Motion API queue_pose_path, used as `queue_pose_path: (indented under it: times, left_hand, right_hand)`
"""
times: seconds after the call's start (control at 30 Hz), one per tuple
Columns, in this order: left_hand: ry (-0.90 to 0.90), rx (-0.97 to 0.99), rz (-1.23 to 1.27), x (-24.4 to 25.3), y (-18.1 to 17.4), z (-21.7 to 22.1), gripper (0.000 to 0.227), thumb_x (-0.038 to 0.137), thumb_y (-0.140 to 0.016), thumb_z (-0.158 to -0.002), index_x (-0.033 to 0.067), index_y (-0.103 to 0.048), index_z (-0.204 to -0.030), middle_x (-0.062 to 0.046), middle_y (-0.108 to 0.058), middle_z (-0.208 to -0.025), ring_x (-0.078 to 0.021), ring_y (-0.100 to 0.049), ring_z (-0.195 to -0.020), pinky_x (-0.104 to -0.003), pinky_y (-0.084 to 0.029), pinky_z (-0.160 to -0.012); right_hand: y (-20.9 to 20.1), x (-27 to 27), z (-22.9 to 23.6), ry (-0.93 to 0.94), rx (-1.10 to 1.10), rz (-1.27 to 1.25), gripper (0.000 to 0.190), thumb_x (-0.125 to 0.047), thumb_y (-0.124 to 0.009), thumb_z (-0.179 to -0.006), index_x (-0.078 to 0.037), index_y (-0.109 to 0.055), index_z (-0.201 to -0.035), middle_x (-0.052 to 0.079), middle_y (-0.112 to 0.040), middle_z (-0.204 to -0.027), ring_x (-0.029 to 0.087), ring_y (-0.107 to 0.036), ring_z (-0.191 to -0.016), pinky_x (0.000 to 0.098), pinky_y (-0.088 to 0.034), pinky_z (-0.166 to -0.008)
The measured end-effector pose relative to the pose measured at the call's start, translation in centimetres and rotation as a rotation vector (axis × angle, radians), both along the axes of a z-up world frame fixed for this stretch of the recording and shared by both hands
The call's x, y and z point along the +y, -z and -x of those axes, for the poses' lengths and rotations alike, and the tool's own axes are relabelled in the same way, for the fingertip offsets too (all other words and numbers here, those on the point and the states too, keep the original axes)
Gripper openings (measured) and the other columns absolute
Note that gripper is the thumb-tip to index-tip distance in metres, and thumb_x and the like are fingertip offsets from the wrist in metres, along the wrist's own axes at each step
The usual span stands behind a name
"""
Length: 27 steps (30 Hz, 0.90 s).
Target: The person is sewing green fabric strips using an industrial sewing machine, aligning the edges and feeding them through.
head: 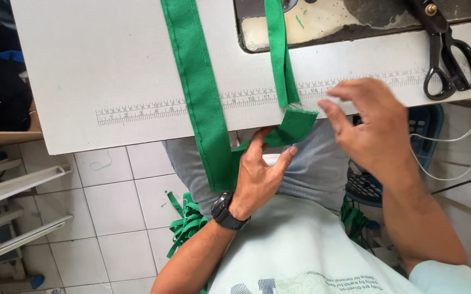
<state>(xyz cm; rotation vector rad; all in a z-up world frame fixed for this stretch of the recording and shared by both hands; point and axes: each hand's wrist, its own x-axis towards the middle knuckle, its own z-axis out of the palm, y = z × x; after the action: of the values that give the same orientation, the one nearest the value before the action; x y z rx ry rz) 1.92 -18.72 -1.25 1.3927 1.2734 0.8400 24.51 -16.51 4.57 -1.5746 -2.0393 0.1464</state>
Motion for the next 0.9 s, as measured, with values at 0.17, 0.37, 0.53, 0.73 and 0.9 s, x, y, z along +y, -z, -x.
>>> queue_pose_path:
  times: [0.17,0.37,0.53,0.73,0.9]
  left_hand:
    - [0.063,-0.165,-0.004,-0.1,0.5,-0.1,0.025,0.030,-0.074,-0.103,0.0073,-0.069,-0.110,-0.010,-0.076,-0.124,-0.0241,-0.069,-0.131,-0.035,-0.051,-0.111]
    - [-0.002,-0.448,0.209,-1.2,-0.9,0.2,0.027,0.031,-0.063,-0.113,0.0070,-0.062,-0.126,-0.007,-0.077,-0.090,-0.0148,-0.077,-0.087,-0.028,-0.059,-0.083]
    - [0.058,-0.245,-0.005,0.8,-3.4,1.2,0.042,0.033,-0.074,-0.103,0.0060,-0.063,-0.133,-0.004,-0.068,-0.082,-0.0110,-0.065,-0.066,-0.025,-0.057,-0.064]
    - [0.046,0.425,-0.654,3.5,-4.5,0.1,0.048,0.027,-0.074,-0.108,-0.0025,-0.060,-0.143,-0.019,-0.066,-0.119,-0.0367,-0.065,-0.105,-0.047,-0.055,-0.096]
    - [0.007,0.608,-0.672,5.2,-2.6,-1.7,0.034,0.021,-0.065,-0.108,0.0012,-0.068,-0.136,-0.017,-0.064,-0.108,-0.0399,-0.060,-0.101,-0.055,-0.049,-0.088]
  right_hand:
    - [0.4,0.6,1.9,-0.019,0.131,-0.005,0.009,-0.001,-0.082,-0.115,0.005,-0.076,-0.116,0.014,-0.076,-0.110,0.030,-0.073,-0.101,0.0401,-0.058,-0.089]
    - [0.9,2.7,0.6,-0.181,0.151,0.061,0.021,0.003,-0.084,-0.110,0.000,-0.078,-0.129,0.015,-0.075,-0.120,0.026,-0.075,-0.104,0.0351,-0.061,-0.089]
    - [1.7,3.7,0.9,-0.280,-0.119,-0.029,0.026,-0.017,-0.086,-0.108,0.000,-0.079,-0.127,0.013,-0.069,-0.111,0.029,-0.067,-0.091,0.0417,-0.056,-0.078]
    - [2.7,3.1,1.2,-0.298,-0.144,-0.067,0.022,-0.014,-0.081,-0.111,-0.002,-0.076,-0.130,0.011,-0.065,-0.109,0.030,-0.058,-0.091,0.0461,-0.045,-0.080]
    - [2.5,3.0,1.2,-0.288,-0.045,-0.006,0.019,-0.015,-0.078,-0.111,-0.006,-0.078,-0.127,0.007,-0.063,-0.110,0.027,-0.059,-0.095,0.0472,-0.038,-0.094]
